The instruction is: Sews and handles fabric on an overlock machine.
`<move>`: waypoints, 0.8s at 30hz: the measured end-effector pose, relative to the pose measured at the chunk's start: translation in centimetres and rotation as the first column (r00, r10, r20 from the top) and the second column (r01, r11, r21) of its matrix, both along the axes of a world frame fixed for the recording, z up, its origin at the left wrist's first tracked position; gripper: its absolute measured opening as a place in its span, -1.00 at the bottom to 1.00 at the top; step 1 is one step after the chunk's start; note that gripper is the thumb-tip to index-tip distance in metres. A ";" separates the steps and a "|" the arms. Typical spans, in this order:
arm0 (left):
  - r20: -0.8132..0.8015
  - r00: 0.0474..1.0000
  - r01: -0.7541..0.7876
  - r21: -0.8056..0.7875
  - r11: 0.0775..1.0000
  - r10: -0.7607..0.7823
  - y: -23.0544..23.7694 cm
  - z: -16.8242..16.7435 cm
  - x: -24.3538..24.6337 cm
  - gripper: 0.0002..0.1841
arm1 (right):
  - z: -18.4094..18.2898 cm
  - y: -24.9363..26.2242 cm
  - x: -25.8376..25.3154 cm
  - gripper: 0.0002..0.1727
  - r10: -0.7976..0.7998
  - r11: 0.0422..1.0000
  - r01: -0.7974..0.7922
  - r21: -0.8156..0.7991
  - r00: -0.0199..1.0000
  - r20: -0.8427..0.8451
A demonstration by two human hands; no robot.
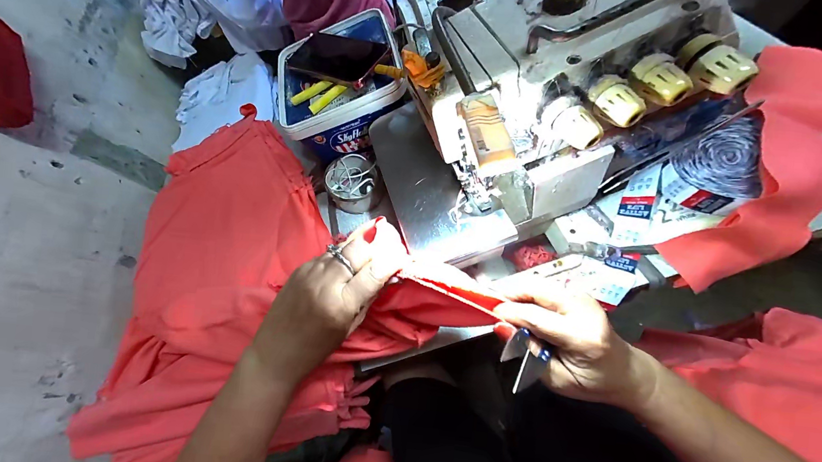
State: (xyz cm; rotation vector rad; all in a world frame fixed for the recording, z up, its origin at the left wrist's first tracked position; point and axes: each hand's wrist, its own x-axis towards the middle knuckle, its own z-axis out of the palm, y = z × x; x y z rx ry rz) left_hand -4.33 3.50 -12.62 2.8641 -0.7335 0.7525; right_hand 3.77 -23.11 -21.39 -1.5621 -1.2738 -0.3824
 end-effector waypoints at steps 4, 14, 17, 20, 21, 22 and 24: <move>-0.155 0.987 -0.050 -0.103 0.993 0.034 0.3 0.5 0.7 -0.74 | 0.3 0.7 -0.4 -0.81 -0.023 0.996 0.036 0.085 0.989 -0.145; -0.380 0.875 -0.367 -0.117 0.923 0.300 -0.3 0.6 2.1 -0.80 | 1.0 2.7 0.6 -0.86 -0.182 0.979 0.199 0.045 0.951 -0.248; -0.205 0.943 -0.295 -0.155 0.943 0.262 -3.9 1.2 1.4 -0.61 | 2.0 2.7 0.5 -0.82 -0.172 0.984 0.178 0.016 0.965 -0.196; -0.177 0.982 -0.106 -0.186 0.977 0.072 -6.0 0.4 1.5 -0.68 | 3.0 2.7 0.4 -0.80 -0.134 0.990 0.139 0.018 0.979 -0.151; -0.182 0.982 -0.077 -0.186 0.980 0.043 -6.1 0.3 1.7 -0.74 | 3.3 2.8 0.4 -0.80 -0.129 0.991 0.133 0.016 0.981 -0.144; -0.194 0.980 -0.067 -0.189 0.980 0.030 -6.0 0.4 1.9 -0.77 | 3.5 2.9 0.4 -0.80 -0.133 0.990 0.137 0.017 0.981 -0.138; -0.227 0.974 -0.051 -0.214 0.975 0.001 -5.5 1.0 2.3 -0.81 | 3.9 3.3 0.5 -0.82 -0.159 0.986 0.164 0.026 0.977 -0.140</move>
